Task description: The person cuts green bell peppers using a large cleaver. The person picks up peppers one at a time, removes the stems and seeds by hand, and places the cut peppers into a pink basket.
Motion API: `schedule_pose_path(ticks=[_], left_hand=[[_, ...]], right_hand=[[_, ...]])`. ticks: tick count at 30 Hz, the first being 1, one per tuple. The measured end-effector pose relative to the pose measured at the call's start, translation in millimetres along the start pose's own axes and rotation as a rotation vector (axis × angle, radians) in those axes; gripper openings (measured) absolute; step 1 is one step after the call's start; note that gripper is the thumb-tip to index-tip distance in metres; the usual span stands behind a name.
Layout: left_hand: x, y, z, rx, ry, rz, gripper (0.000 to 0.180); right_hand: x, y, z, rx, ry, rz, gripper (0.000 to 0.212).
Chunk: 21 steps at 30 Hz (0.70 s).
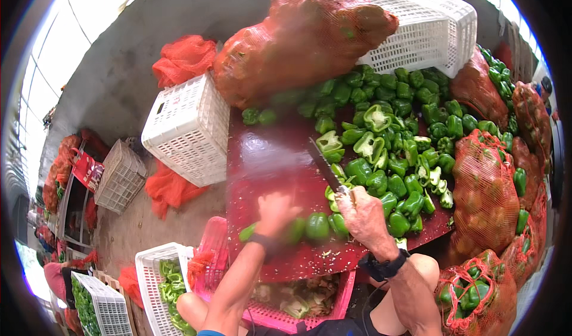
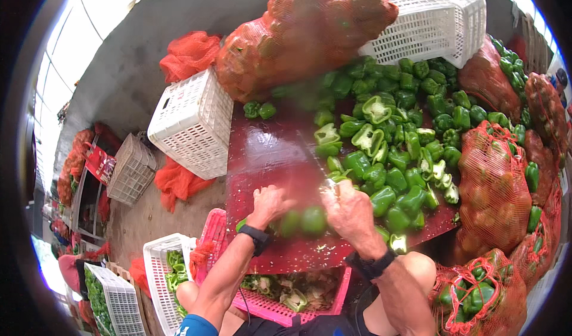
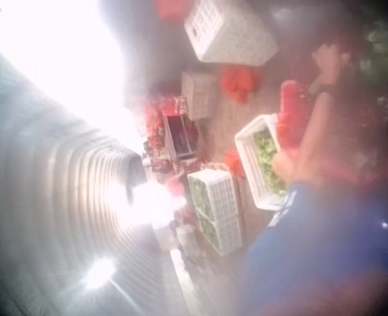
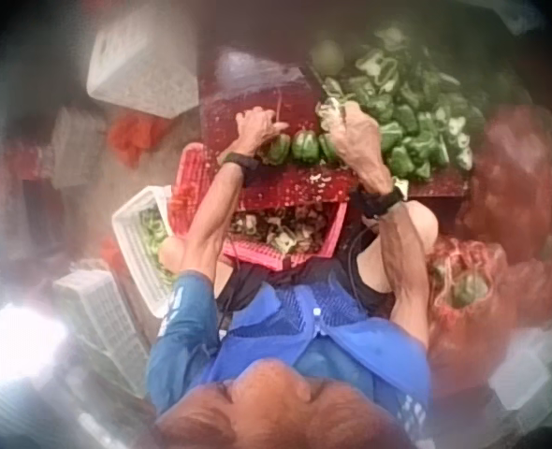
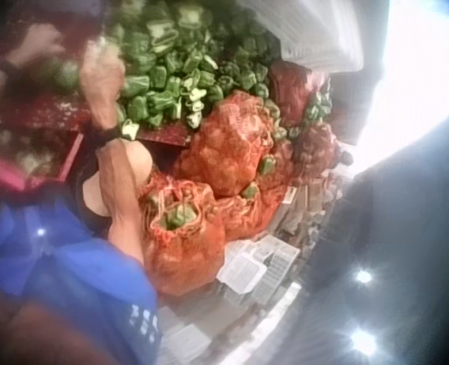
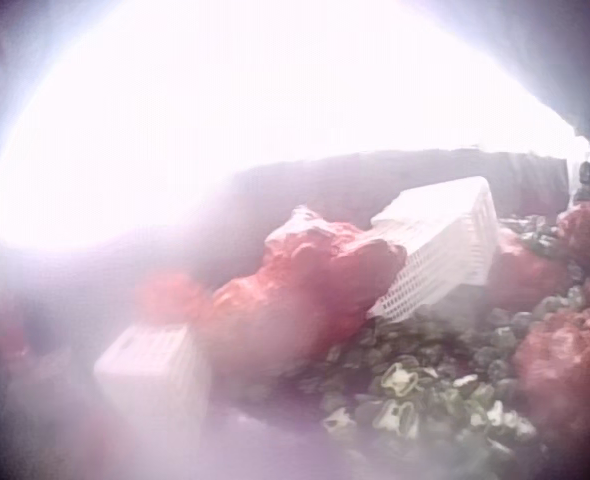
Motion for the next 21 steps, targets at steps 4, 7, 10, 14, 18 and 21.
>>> schedule_pose_path(ticks=[4,7,10,14,18,21], left_hand=[[14.7,-14.0,-13.0,0.077,-0.057,0.005,0.026],[-30.2,-13.1,-0.5,-0.119,0.016,0.803,0.016],[-81.0,-26.8,31.7,-0.224,0.057,1.102,0.018],[-126.9,-61.3,126.7,-0.195,0.192,1.097,0.015],[-112.3,-27.1,207.4,-0.277,-0.023,1.471,0.012],[-66.7,-10.1,252.7,-0.433,-0.294,1.472,0.011]], right_hand=[[9.3,-6.5,-5.3,-0.057,0.004,-0.036,0.031],[-5.4,1.3,-10.4,-0.011,0.038,-0.006,0.032],[-11.5,5.8,-13.3,-0.01,0.058,-0.024,0.032],[-4.7,2.2,-13.5,-0.016,0.056,-0.053,0.031],[7.0,5.2,-8.6,-0.026,0.027,-0.055,0.03],[18.3,15.1,-5.7,-0.035,-0.006,-0.045,0.031]])
Point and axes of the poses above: each hand's wrist, its own z-axis away from the middle knuckle, its own x-axis out of the palm, y = z × x, the point moved 7 cm from there along -z, towards the middle knuckle, and after that the axes turned 1 degree about y, right-handed, at the moved point
